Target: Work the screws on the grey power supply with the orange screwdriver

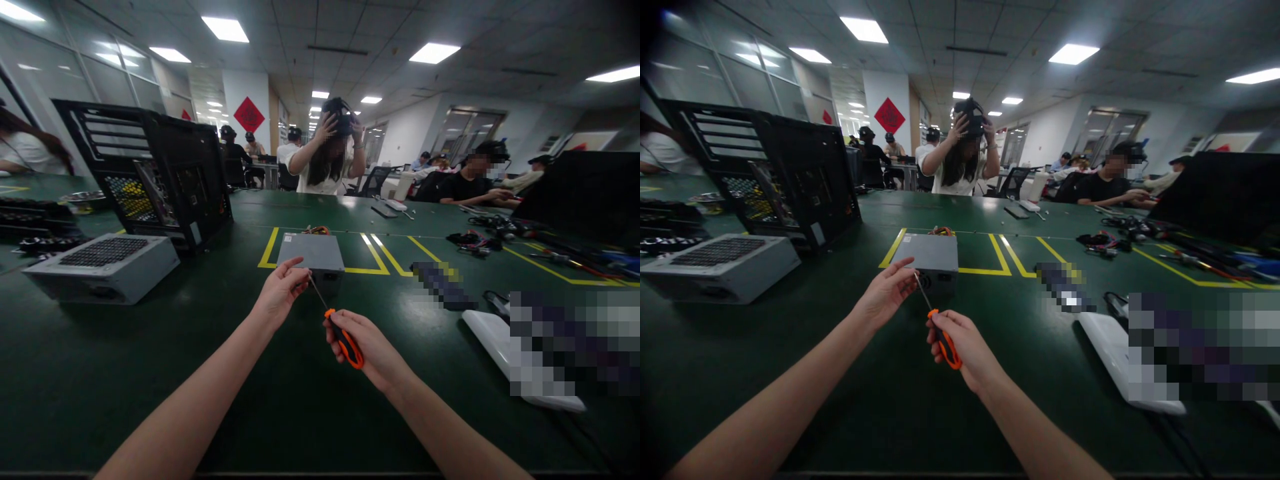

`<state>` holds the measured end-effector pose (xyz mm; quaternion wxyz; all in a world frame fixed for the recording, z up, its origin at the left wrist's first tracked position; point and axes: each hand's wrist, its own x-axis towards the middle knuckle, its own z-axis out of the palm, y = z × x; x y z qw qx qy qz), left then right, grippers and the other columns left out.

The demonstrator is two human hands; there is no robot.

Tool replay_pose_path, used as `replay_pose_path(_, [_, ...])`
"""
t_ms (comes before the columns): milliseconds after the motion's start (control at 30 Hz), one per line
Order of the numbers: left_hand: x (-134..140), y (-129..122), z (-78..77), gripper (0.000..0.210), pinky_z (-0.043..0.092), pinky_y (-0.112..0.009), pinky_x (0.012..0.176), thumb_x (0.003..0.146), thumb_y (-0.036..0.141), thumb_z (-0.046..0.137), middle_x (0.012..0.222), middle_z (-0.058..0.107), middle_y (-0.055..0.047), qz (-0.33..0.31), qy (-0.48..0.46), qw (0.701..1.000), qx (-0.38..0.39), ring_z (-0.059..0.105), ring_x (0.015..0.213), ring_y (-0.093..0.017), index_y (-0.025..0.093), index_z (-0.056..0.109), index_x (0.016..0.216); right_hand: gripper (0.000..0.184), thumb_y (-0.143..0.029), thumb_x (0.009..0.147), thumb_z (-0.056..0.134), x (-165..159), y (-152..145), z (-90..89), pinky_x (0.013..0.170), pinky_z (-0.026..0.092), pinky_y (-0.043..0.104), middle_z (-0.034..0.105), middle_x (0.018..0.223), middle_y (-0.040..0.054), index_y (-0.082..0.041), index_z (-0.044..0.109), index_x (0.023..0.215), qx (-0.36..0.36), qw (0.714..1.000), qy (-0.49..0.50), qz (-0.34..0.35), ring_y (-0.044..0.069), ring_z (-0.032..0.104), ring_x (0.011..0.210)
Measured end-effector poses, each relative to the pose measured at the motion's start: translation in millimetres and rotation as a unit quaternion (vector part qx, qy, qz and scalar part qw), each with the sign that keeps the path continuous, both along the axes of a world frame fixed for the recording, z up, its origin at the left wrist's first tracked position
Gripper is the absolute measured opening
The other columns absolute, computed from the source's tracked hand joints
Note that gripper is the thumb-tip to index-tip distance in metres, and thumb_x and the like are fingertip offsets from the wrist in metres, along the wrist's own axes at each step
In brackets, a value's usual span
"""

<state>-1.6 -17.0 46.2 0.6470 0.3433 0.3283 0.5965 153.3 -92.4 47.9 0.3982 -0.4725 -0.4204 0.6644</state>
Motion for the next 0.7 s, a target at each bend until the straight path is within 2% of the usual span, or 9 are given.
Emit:
replay_pose_path(100, [-4,2,-1.0,0.042,0.045,-0.020,0.063,0.064,0.014,0.069,0.068,0.060,0.001,0.008,0.069,0.996,0.048,0.057,0.065,-0.008,0.014,0.055,0.104,0.025,-0.041,0.075,0.058,0,2,-4.2,0.046,0.036,0.019,0.055,0.064,-0.0020,-0.016,0.054,0.076,0.025,0.999,-0.039,-0.001,0.007,0.049,0.050])
replay_pose_path(233, [-8,5,-3.2,0.041,0.043,-0.020,0.063,0.063,0.014,0.068,0.061,0.055,0.005,0.007,0.141,0.985,0.098,0.052,0.058,-0.007,0.015,0.056,0.102,0.022,-0.040,0.077,0.056,1,4,-14.7,0.041,0.033,0.018,0.053,0.066,-0.0029,-0.018,0.053,0.077,0.125,0.982,-0.137,-0.027,0.007,0.047,0.051])
replay_pose_path(300, [-9,6,-3.8,0.040,0.042,-0.020,0.062,0.063,0.013,0.067,0.059,0.053,0.006,0.004,0.153,0.982,0.106,0.051,0.058,-0.007,0.015,0.056,0.102,0.021,-0.039,0.075,0.057,0,4,-17.3,0.038,0.032,0.018,0.052,0.067,-0.0033,-0.019,0.052,0.081,0.142,0.979,-0.142,-0.037,0.007,0.046,0.051])
replay_pose_path(533, [-5,4,-3.3,0.030,0.044,-0.019,0.063,0.068,0.013,0.065,0.076,0.062,-0.002,-0.023,0.043,0.999,0.015,0.057,0.065,-0.007,0.014,0.059,0.097,0.023,-0.030,0.069,0.065,-8,1,-11.0,0.042,0.037,0.019,0.051,0.065,-0.0043,-0.018,0.050,0.081,0.094,0.993,-0.052,-0.056,0.008,0.048,0.053])
replay_pose_path(700, [-3,4,-4.8,0.016,0.046,-0.019,0.060,0.070,0.013,0.065,0.072,0.062,-0.001,-0.048,-0.001,0.998,-0.028,0.058,0.062,-0.007,0.013,0.062,0.086,0.021,-0.029,0.070,0.065,-7,1,-8.2,0.050,0.043,0.021,0.053,0.067,-0.0034,-0.017,0.052,0.082,0.084,0.995,-0.016,-0.050,0.008,0.050,0.056])
